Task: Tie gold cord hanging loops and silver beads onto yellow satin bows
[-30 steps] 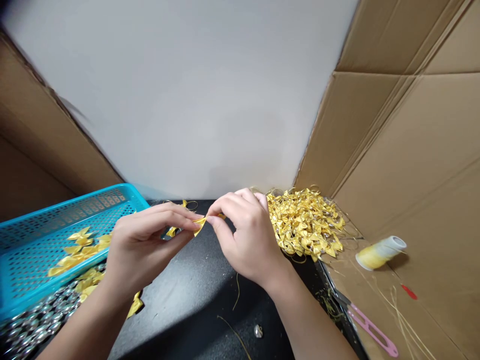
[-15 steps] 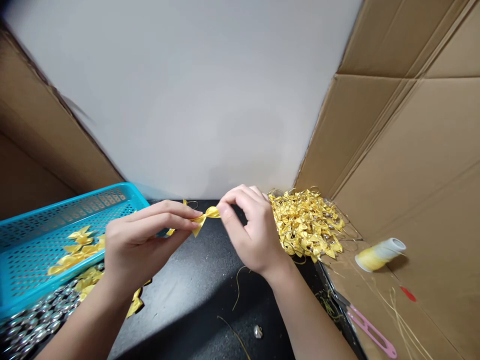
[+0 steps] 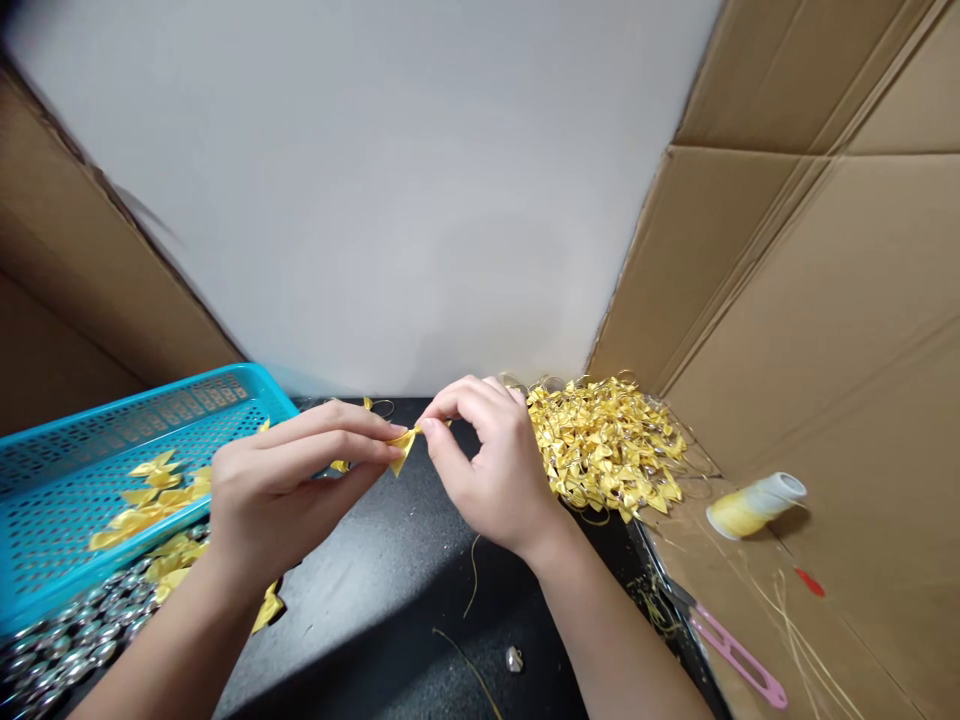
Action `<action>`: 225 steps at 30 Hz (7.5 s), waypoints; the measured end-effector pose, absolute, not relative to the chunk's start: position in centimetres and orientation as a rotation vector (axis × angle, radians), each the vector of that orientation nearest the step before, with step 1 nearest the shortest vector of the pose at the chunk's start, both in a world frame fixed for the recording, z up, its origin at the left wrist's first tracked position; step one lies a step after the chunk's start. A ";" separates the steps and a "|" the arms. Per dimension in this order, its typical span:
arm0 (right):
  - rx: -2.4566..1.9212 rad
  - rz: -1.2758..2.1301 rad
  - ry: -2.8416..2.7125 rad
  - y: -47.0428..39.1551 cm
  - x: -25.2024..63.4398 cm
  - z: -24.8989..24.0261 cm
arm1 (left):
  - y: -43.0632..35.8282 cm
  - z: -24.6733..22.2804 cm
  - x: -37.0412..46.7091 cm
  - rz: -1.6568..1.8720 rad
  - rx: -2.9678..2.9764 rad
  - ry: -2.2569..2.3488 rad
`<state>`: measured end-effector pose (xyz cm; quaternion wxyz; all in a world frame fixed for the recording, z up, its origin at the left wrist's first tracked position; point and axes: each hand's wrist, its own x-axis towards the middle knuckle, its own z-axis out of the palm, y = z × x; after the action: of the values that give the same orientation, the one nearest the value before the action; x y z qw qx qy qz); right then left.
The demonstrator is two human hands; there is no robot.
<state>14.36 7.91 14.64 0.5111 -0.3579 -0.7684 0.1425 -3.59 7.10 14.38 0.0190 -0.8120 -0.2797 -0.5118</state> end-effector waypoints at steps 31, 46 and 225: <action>-0.895 -0.028 -1.991 8.0 14.5 14.4 | 7.5 14.1 -3.4 -1.576 -2.405 -0.858; -0.807 0.131 -1.947 8.2 14.7 14.3 | 7.7 13.6 -3.4 -1.737 -2.395 -0.961; -1.755 1.051 -1.248 -8.4 31.8 2.4 | 3.1 3.9 14.8 -0.249 -4.136 -1.800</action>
<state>31.76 -8.39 2.37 0.3642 -0.6820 -0.4852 0.4085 14.78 3.07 3.88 -0.6350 -0.7073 -0.3078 -0.0425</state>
